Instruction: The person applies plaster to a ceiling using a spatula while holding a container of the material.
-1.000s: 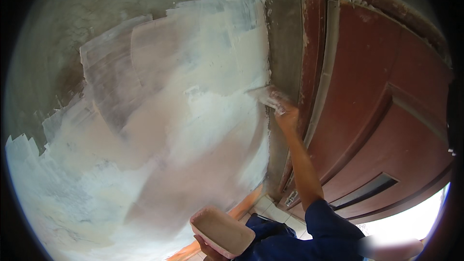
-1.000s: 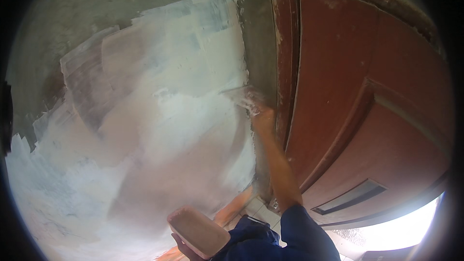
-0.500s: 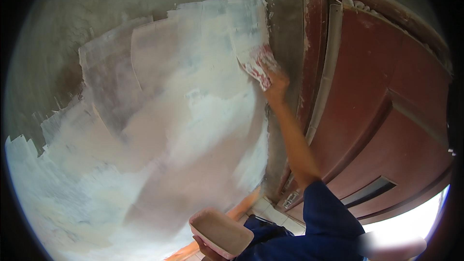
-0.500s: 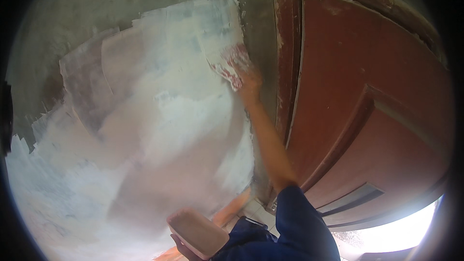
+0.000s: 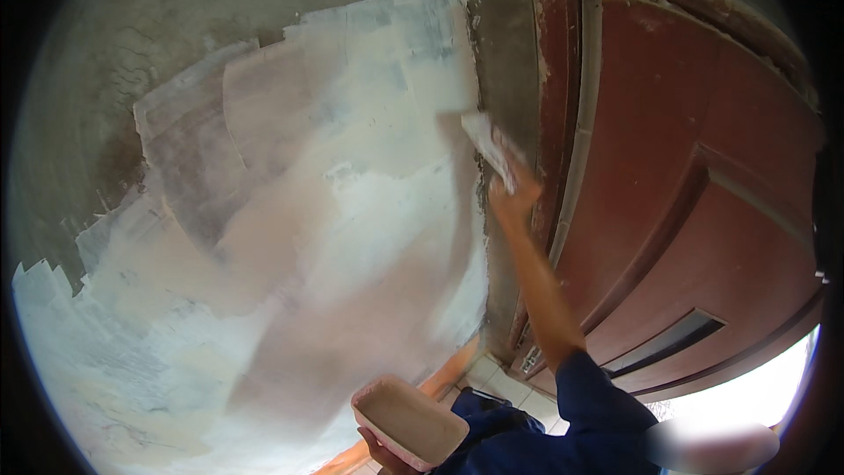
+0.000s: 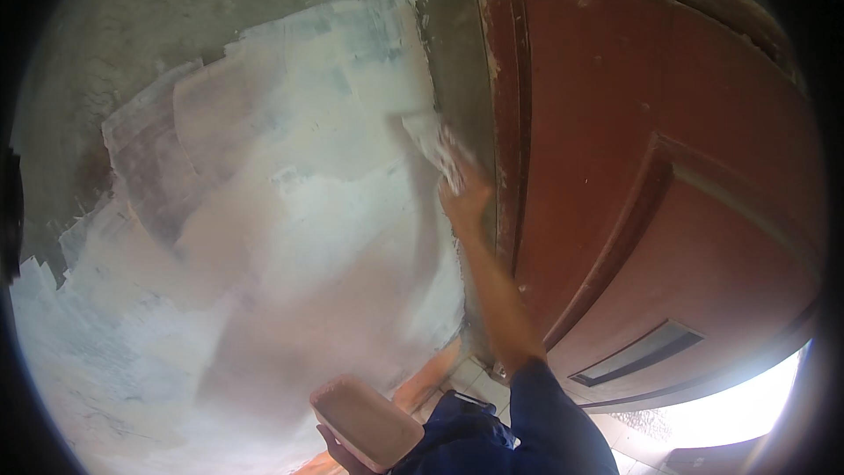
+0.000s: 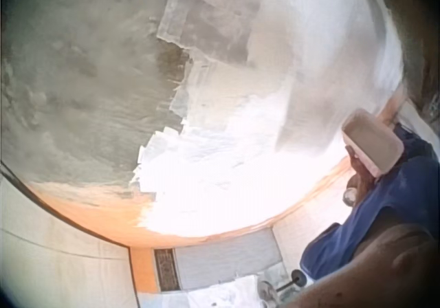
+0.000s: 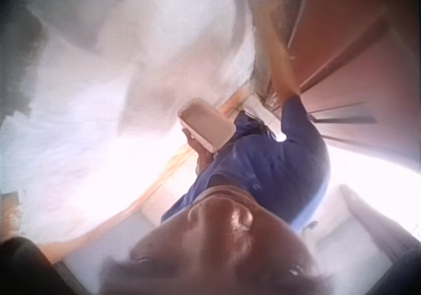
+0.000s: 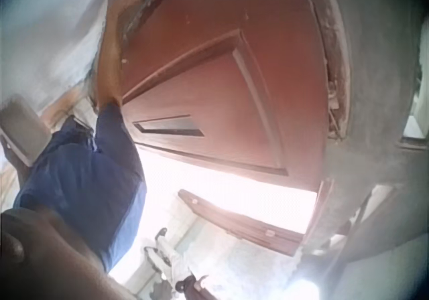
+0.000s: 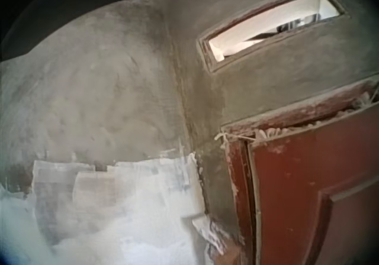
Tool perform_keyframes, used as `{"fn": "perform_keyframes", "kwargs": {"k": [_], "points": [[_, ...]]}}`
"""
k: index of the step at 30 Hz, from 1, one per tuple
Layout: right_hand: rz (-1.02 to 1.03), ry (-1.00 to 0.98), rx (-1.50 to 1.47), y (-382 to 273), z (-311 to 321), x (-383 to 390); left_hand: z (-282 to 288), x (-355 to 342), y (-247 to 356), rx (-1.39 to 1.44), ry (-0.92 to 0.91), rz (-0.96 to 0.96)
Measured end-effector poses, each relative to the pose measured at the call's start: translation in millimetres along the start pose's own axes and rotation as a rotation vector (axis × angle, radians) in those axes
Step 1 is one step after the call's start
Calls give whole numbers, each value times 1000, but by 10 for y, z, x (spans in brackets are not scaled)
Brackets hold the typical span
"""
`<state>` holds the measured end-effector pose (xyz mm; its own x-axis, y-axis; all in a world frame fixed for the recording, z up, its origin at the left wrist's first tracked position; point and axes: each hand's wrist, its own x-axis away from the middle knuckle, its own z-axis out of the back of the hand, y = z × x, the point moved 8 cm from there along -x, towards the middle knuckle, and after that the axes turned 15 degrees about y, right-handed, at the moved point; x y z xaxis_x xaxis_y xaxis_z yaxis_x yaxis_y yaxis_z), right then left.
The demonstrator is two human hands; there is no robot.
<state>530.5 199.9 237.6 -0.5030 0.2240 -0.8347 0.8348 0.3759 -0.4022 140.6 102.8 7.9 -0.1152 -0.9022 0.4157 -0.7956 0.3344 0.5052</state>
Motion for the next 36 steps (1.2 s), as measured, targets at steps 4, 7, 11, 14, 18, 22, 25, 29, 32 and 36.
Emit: {"fn": "perform_keyframes", "kwargs": {"k": [4, 7, 11, 14, 18, 22, 25, 29, 32, 36], "points": [[127, -35, -88, -326, -550, -576, 27, -10, -4, 12, 15, -1], [308, -77, -54, -370, -817, -491, 14, -30, 16, 16, 18, -11], [364, -181, 135, -219, -836, 13, 22, -47, 47, 23, 27, -27], [295, -293, 215, 79, -520, 478, -28, -96, 31, 25, 25, -24], [203, -336, 154, 119, -197, 989, -8, -52, 74, 30, 34, -52], [318, -217, 137, 31, 71, 942, -71, -82, 6, 57, 94, -101], [201, -150, 138, -138, 126, 510, -85, -84, -36, 79, 91, -73], [243, -30, 118, -580, -365, -311, -71, -100, -74, 47, 74, -37], [405, 20, -22, -742, -861, -415, -22, -47, 2, 43, 79, -54], [385, -116, 96, -572, -993, 24, -36, -113, -15, 43, 73, -31]]}}
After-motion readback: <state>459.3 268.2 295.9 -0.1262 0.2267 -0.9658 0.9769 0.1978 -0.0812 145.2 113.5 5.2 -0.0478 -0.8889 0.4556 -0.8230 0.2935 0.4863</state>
